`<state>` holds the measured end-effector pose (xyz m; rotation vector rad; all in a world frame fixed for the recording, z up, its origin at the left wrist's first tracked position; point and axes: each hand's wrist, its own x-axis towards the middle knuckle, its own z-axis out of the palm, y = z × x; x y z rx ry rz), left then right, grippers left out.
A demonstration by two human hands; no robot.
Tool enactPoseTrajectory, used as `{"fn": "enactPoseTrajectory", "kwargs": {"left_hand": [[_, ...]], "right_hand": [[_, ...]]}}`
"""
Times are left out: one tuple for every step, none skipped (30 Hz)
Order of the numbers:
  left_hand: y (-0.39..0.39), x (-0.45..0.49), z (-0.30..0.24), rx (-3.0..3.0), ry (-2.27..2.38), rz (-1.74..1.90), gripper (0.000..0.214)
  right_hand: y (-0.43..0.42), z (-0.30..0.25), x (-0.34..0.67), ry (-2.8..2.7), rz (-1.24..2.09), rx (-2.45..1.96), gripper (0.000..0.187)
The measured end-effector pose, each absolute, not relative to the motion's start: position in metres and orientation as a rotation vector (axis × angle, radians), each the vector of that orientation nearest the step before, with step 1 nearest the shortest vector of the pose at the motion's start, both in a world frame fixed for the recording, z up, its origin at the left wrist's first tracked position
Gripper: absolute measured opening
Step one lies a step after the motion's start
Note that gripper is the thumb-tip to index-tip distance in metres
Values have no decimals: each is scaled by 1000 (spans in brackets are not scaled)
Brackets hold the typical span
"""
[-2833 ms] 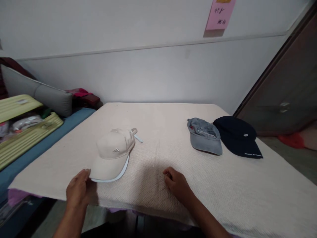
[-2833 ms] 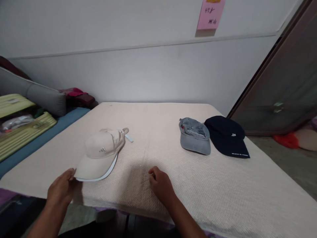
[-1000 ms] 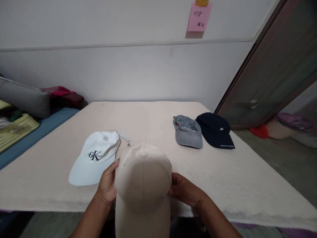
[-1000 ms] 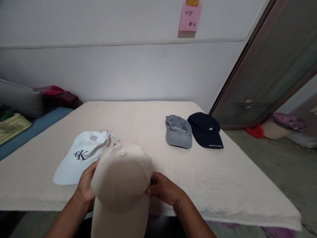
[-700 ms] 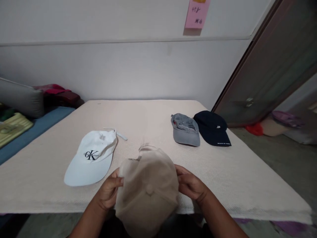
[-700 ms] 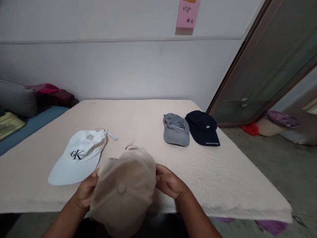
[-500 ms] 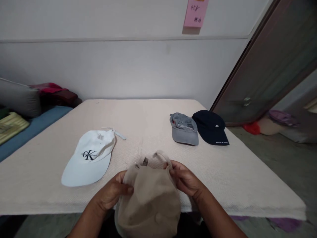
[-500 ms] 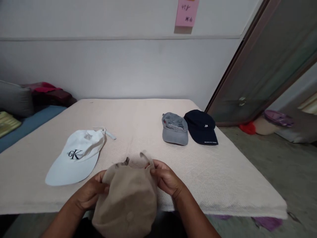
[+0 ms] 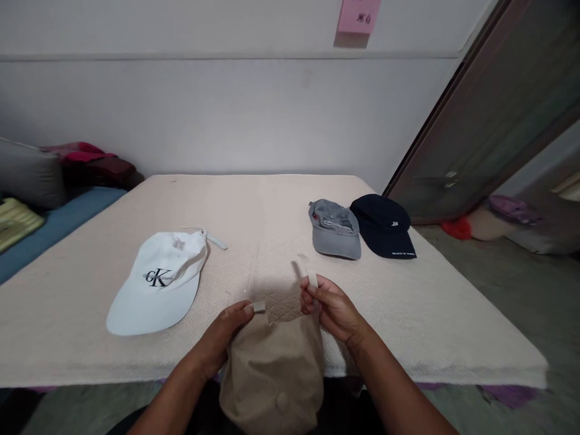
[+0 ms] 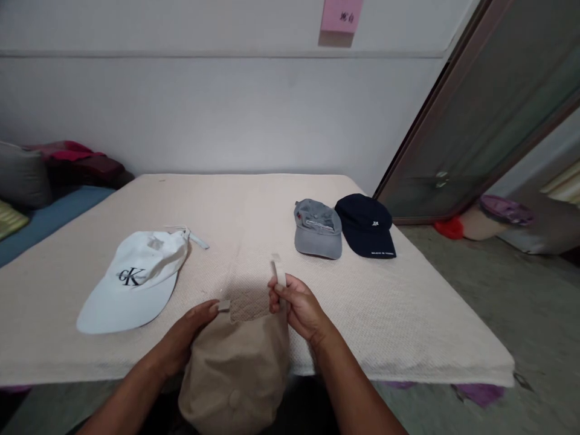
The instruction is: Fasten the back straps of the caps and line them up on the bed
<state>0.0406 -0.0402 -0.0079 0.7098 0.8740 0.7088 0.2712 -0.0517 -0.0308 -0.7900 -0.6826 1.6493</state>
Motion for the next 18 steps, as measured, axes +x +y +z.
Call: {"fn": "enactPoseTrajectory", "kwargs": {"left_hand": [[-40, 41, -8, 728, 847, 686, 15], [-39, 40, -9, 728, 823, 671, 16], [-38, 39, -10, 715, 816, 669, 17], [-37, 38, -11, 696, 821, 675, 18], [-36, 37, -13, 680, 830, 679, 20], [-36, 36, -15, 670, 839, 679, 21], [-35, 35, -16, 667, 843, 678, 21], [-35, 34, -17, 667, 844, 676, 21], [-35, 34, -18, 670, 842, 675, 21], [-35, 34, -18, 672, 838, 675, 21], [-36, 34, -17, 673, 835, 675, 21], [-36, 35, -17, 676, 835, 677, 21], [-37, 36, -16, 681, 837, 676, 21], [-38, 37, -16, 687, 840, 674, 21], [-39, 38, -15, 694, 843, 670, 20], [-40, 38, -15, 700, 848, 666, 20], [-40, 38, -15, 703, 857, 665, 20], [-41, 38, -16, 703, 868, 665, 21]], "right_hand": [[-50, -31, 271, -677, 1625, -806, 17], [-48, -31, 271, -678, 1597, -826, 19], [-47, -30, 271, -684, 1565, -849, 22], [-47, -29, 271, -697, 1536, -873, 25], [-46, -28, 270, -720, 1517, -893, 27], [-47, -26, 270, -753, 1518, -906, 27], [-47, -24, 269, -790, 1542, -912, 27], [-48, -22, 268, -827, 1580, -917, 27], [-50, -21, 267, -865, 1626, -925, 27], [-51, -19, 267, -900, 1673, -938, 27], [-52, -18, 266, -930, 1710, -953, 26], [-53, -18, 265, -953, 1729, -967, 24], [-54, -17, 265, -970, 1729, -978, 22], [-54, -17, 266, -981, 1715, -983, 19], [-54, -17, 267, -979, 1691, -982, 17], [-54, -16, 268, -960, 1660, -979, 15], [-53, -15, 269, -928, 1635, -974, 14], [-53, -14, 271, -891, 1623, -966, 13]]}}
